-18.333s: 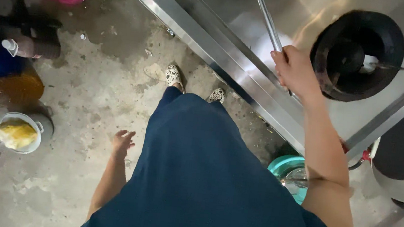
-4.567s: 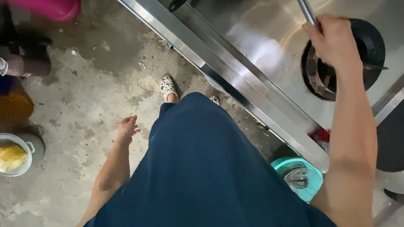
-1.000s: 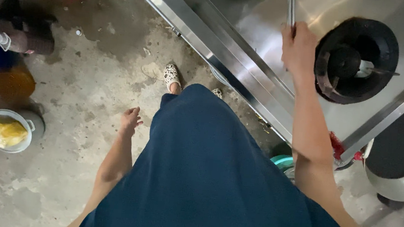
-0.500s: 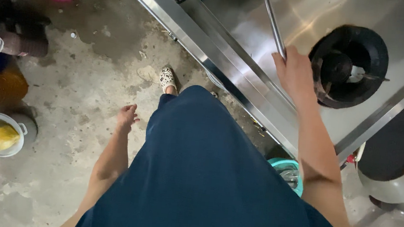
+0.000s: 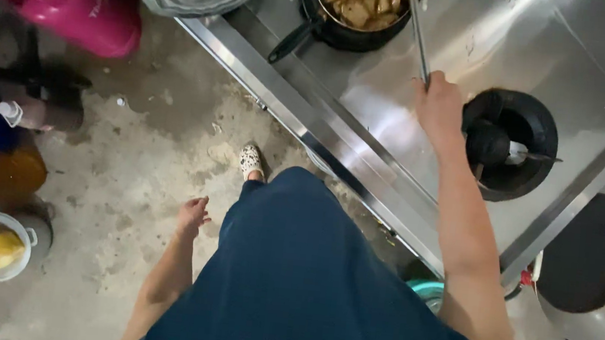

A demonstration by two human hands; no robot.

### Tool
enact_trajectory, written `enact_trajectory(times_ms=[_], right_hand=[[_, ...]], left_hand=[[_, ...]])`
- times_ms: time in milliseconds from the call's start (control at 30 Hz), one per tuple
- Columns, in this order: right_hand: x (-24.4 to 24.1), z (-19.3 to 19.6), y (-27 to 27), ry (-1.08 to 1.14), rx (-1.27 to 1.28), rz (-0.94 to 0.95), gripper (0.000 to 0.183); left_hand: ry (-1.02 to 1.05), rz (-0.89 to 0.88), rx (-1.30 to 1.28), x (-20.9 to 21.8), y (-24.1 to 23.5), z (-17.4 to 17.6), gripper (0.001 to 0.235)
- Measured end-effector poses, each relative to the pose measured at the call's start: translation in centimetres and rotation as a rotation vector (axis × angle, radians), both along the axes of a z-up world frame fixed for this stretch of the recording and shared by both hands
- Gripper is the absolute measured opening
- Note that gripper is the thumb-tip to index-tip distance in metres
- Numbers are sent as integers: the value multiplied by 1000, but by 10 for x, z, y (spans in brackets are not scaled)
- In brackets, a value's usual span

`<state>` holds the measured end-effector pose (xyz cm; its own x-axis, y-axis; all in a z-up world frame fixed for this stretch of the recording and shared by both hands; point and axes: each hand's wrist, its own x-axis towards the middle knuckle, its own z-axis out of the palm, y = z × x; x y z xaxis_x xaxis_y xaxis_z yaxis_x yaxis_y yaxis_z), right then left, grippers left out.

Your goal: The recorder uses a ladle to fry and serve cooked chicken from a wok onto a metal plate.

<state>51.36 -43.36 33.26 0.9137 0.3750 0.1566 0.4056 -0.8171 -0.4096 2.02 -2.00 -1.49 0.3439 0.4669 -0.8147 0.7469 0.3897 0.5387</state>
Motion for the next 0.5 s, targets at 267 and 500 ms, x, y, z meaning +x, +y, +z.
enact_trajectory(times_ms=[267,500], right_hand=[[-8,14,21,105,-246,-9,33],[-34,18,-14,-11,-361,65,34]], left_hand=[[48,7,34,16,1,34,47],[95,-43,60,20,3,33,48]])
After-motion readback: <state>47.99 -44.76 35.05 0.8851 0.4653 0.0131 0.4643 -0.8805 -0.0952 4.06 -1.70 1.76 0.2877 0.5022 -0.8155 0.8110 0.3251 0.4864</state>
